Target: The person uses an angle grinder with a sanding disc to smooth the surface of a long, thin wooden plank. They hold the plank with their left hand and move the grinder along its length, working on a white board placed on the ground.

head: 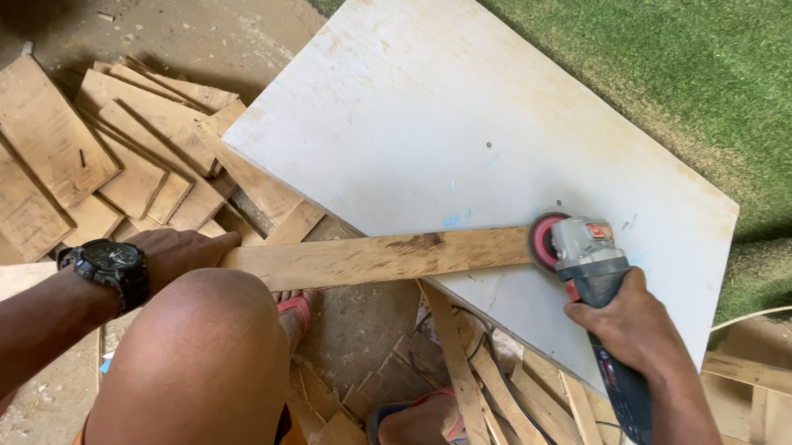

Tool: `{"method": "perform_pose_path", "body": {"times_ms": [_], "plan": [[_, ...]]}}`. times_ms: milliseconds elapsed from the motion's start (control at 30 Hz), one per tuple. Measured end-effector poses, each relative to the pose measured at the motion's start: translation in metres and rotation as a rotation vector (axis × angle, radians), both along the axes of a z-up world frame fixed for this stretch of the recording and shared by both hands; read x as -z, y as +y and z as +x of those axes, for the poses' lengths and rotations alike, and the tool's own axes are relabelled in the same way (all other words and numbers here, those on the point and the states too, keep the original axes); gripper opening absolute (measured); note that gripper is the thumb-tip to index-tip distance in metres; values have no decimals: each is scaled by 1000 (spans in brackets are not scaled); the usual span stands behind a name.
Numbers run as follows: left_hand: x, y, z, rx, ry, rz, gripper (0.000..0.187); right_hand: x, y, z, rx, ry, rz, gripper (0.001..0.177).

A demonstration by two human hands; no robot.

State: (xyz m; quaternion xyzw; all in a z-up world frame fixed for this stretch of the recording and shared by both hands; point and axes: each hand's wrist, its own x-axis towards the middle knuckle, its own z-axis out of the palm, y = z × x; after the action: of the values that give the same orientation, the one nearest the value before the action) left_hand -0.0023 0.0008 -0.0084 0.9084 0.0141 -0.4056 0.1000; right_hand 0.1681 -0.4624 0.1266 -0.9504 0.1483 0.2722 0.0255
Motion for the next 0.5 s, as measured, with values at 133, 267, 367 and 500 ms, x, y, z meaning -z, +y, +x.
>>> {"method": "perform_pose_path", "body": {"times_ms": [133,267,367,500], "plan": [[-2,-1,0,-13,-15,-17,40,-5,-11,12,102,-50,79,81],[-11,-4,-1,-6,-29,9,63,-6,-17,17,115,-68,12,88],[-7,-4,1,11,-40,4,52,-8,3,6,78,-29,48,85],[1,-3,-3,16,-38,13,38,-4,31,-2,-32,21,60,87]]}}
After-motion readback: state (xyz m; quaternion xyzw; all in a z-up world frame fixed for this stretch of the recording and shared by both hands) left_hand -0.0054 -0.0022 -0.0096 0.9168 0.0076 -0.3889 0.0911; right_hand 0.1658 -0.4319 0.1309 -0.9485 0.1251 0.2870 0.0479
